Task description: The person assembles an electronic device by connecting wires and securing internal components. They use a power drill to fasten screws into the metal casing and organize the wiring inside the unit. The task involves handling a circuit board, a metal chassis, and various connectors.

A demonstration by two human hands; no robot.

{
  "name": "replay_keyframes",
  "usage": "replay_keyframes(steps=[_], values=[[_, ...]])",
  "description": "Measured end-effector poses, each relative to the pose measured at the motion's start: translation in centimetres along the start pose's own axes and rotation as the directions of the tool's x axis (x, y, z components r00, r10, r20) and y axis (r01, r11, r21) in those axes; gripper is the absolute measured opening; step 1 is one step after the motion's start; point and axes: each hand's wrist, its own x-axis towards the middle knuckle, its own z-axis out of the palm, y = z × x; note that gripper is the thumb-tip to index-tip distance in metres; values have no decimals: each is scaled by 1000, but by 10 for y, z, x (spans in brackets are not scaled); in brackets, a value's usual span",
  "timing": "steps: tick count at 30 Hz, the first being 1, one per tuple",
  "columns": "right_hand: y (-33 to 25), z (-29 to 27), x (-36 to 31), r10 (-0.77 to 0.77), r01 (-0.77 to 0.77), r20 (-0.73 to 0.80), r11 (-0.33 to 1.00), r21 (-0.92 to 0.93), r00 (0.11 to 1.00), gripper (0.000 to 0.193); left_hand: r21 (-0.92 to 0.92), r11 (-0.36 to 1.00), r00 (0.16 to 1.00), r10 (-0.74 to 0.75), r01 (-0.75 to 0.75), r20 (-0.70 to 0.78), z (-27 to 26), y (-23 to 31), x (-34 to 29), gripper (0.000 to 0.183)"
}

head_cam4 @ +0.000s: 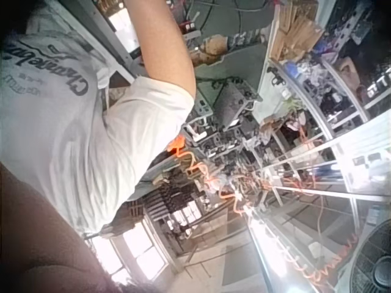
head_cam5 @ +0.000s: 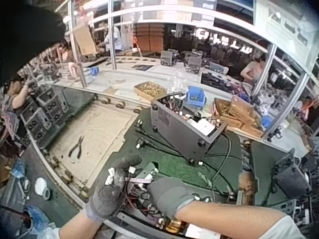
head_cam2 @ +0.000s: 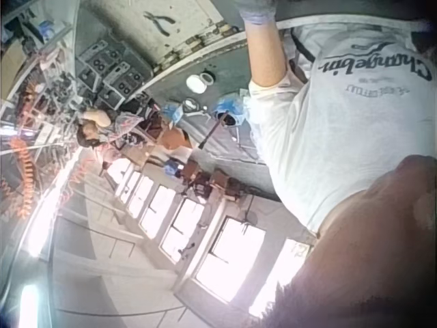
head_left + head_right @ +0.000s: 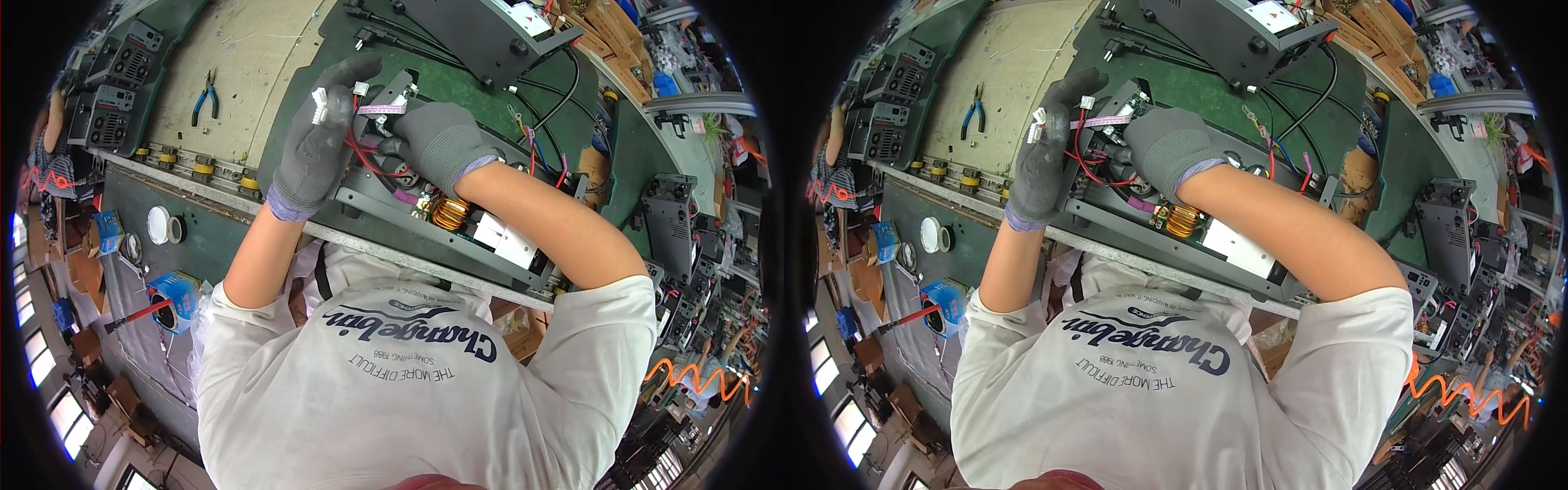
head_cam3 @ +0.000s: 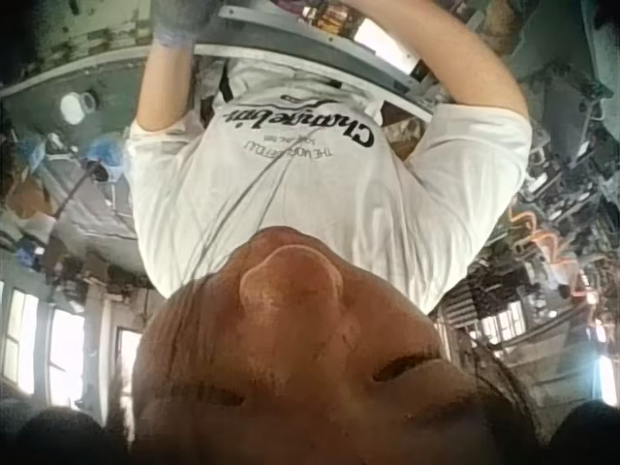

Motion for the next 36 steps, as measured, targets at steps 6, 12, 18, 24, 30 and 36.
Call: replay_keyframes(steps=[6, 12, 18, 24, 30, 36], values=[[-7, -32, -8, 73, -73, -16, 997, -4, 997, 34, 136, 991, 999, 20, -14, -44, -7, -6, 3, 60], [-17, -38, -41, -66, 135, -241, 950, 283, 968, 27, 144, 989, 998, 38, -30, -52, -7, -4, 4, 71], [-20, -36, -51, -174, 250, -182, 750, 612, 968, 28, 173, 984, 999, 46, -43, -17, -8, 2, 14, 73], [-40, -58, -41, -20, -19, 75, 871, 490, 997, 31, 260, 963, 997, 72, -66, -13, -3, 9, 10, 73], [-38, -57, -45, -105, 18, 42, 516, 857, 994, 26, 260, 958, 992, 123, -119, 2, -5, 10, 8, 65], [-19, -67, -43, 14, -188, 192, 288, 939, 981, 25, 37, 999, 997, 16, -13, -72, -2, 3, 6, 63]])
